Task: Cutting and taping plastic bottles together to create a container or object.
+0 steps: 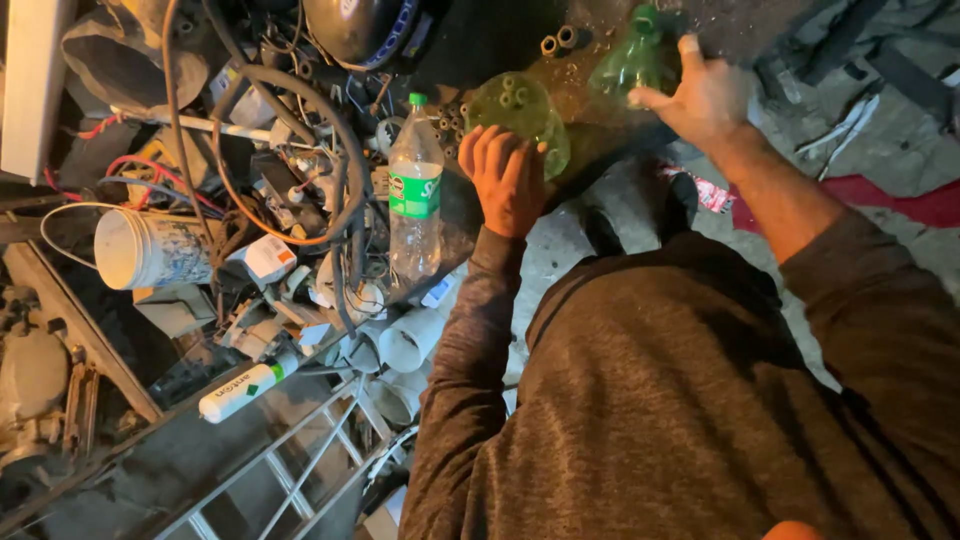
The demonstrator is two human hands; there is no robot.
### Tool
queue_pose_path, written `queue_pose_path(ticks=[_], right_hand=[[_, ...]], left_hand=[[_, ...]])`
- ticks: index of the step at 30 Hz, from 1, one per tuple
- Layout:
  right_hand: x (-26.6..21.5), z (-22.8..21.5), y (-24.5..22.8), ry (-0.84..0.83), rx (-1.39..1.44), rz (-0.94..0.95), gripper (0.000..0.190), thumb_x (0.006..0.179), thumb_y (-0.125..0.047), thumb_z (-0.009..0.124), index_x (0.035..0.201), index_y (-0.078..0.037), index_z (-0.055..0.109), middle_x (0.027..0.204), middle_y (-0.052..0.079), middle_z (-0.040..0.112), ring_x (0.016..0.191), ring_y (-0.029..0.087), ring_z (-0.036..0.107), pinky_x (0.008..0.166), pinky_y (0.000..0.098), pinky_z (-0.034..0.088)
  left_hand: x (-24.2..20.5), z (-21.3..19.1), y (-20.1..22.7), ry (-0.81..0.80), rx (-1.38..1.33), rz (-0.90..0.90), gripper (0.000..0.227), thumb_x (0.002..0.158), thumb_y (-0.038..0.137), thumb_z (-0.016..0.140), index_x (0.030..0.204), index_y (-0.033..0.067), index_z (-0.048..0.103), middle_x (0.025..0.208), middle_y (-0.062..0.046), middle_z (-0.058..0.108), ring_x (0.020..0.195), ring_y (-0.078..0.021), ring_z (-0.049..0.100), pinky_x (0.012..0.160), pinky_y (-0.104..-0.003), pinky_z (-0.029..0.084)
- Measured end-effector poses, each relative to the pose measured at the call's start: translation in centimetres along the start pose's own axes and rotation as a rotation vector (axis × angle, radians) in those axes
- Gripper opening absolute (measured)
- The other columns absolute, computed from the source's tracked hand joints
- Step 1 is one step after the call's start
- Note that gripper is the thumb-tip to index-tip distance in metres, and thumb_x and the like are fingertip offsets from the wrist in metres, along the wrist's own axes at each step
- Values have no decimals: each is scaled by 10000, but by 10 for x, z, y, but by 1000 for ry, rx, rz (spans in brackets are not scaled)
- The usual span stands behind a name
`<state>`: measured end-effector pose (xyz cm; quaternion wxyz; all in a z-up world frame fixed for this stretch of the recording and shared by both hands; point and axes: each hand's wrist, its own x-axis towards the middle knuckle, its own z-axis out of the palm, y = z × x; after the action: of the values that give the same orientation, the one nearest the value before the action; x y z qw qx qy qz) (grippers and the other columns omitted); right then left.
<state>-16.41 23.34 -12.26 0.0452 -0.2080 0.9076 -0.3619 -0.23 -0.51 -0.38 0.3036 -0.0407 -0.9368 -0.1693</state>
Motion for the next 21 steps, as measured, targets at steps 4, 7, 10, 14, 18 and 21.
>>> queue_pose_path(ticks=[4, 7, 10, 14, 18, 21], right_hand=[[-20, 42, 60, 44, -236, 88, 527, 952, -356, 778, 1295, 15, 629, 794, 280, 674, 688, 494, 663, 607, 588, 523], [-72, 18, 101, 191, -244, 111, 367, 987, -214, 709, 1258, 19, 626, 847, 285, 658, 753, 503, 653, 663, 577, 532], [-143, -23, 150, 260, -254, 198, 253, 1007, -171, 686, 1141, 28, 606, 827, 282, 646, 769, 500, 646, 664, 575, 518], [-220, -41, 173, 322, -322, 332, 248, 1106, -148, 683, 935, 9, 595, 817, 260, 656, 809, 487, 656, 682, 558, 505], [-163, -12, 74, 346, -141, 227, 157, 1117, -114, 713, 1080, 16, 633, 938, 241, 693, 853, 448, 689, 748, 527, 540], [-97, -10, -10, 350, -96, -189, 238, 997, -39, 768, 1194, 0, 640, 1430, 234, 636, 1261, 437, 635, 1034, 493, 552]], left_hand=[[9, -2, -4, -29, -40, -13, 196, 893, 127, 778, 1038, 67, 660, 1119, -78, 623, 1186, -321, 583, 1157, -543, 375], [15, -9, -4, -87, -53, 42, 233, 859, 152, 773, 1029, 64, 640, 1134, -107, 631, 1205, -350, 575, 1169, -582, 337], [10, -8, -4, -66, -70, 77, 279, 836, 167, 770, 1036, 43, 618, 1160, -142, 630, 1234, -375, 560, 1189, -626, 289], [-1, -9, -6, -56, -55, 75, 266, 866, 179, 805, 1018, 55, 624, 1148, -126, 626, 1251, -363, 561, 1195, -645, 266], [6, -14, -4, -33, -123, 139, 234, 859, 144, 819, 991, 69, 640, 1156, -120, 635, 1250, -346, 566, 1204, -604, 293], [7, -14, 2, -85, -191, 146, 226, 855, 145, 846, 1007, 91, 687, 1132, -72, 644, 1241, -298, 577, 1212, -571, 300]])
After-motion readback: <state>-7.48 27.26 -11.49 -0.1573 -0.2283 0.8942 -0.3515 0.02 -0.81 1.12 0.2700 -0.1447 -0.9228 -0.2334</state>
